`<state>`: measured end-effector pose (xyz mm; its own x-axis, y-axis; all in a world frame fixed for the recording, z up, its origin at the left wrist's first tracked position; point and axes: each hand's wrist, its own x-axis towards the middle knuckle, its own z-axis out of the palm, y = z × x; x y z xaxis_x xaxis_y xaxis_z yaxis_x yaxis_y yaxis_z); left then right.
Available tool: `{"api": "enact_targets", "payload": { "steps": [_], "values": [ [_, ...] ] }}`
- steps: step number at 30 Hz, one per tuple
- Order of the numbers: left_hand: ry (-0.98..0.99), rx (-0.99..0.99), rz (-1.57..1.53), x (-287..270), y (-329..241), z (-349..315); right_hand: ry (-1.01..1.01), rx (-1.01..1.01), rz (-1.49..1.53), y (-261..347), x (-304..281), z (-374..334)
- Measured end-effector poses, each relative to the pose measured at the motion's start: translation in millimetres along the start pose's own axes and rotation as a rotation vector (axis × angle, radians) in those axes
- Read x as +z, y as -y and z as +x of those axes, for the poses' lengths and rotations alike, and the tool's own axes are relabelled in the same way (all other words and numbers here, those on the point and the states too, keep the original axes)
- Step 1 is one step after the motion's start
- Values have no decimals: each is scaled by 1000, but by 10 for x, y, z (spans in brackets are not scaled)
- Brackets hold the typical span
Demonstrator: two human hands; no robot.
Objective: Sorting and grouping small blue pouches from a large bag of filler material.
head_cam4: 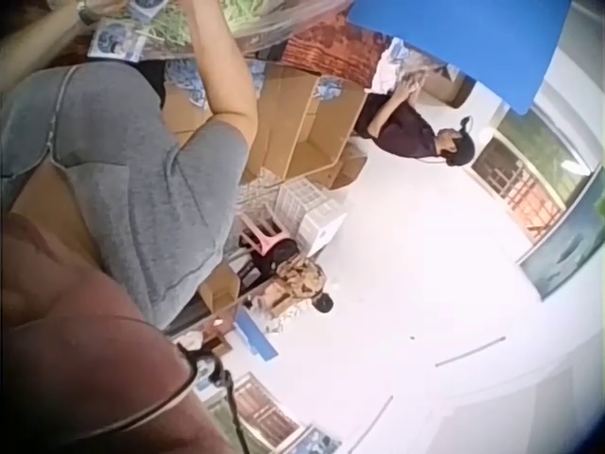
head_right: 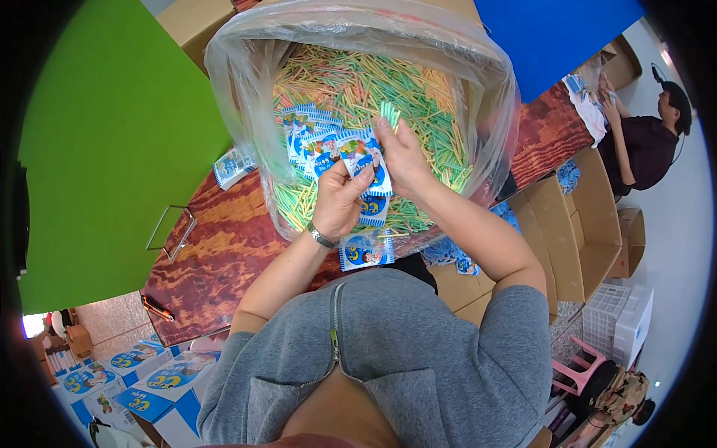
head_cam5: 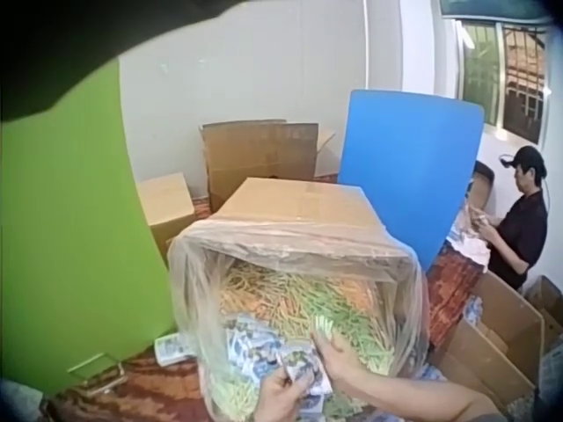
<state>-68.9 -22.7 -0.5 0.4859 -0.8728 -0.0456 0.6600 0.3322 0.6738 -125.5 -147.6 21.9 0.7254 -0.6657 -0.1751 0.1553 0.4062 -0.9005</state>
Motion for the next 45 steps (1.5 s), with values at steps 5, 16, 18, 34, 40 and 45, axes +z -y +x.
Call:
{"api": "enact_targets", "payload": {
  "steps": [5,16,18,34,40,45],
  "values": [
    [-17,-59,-34,-39,-32,-34,79,-88,-133,67,100,4],
    [-34,199,437,-385,-216,37,331,-74,-495,779,-39,-42],
    [-207,291,814,-373,-322,0,586,-102,-1075,1170,54,-75],
    [-196,668,1167,-393,-508,-22,934,-325,-1747,1400,614,-75],
    [-85,741,1276,-394,-570,-45,1118,-234,-1872,1483,745,18],
    [-54,808,1281,-382,-554,-34,1159,87,-1977,1493,973,99]
  ]
}}
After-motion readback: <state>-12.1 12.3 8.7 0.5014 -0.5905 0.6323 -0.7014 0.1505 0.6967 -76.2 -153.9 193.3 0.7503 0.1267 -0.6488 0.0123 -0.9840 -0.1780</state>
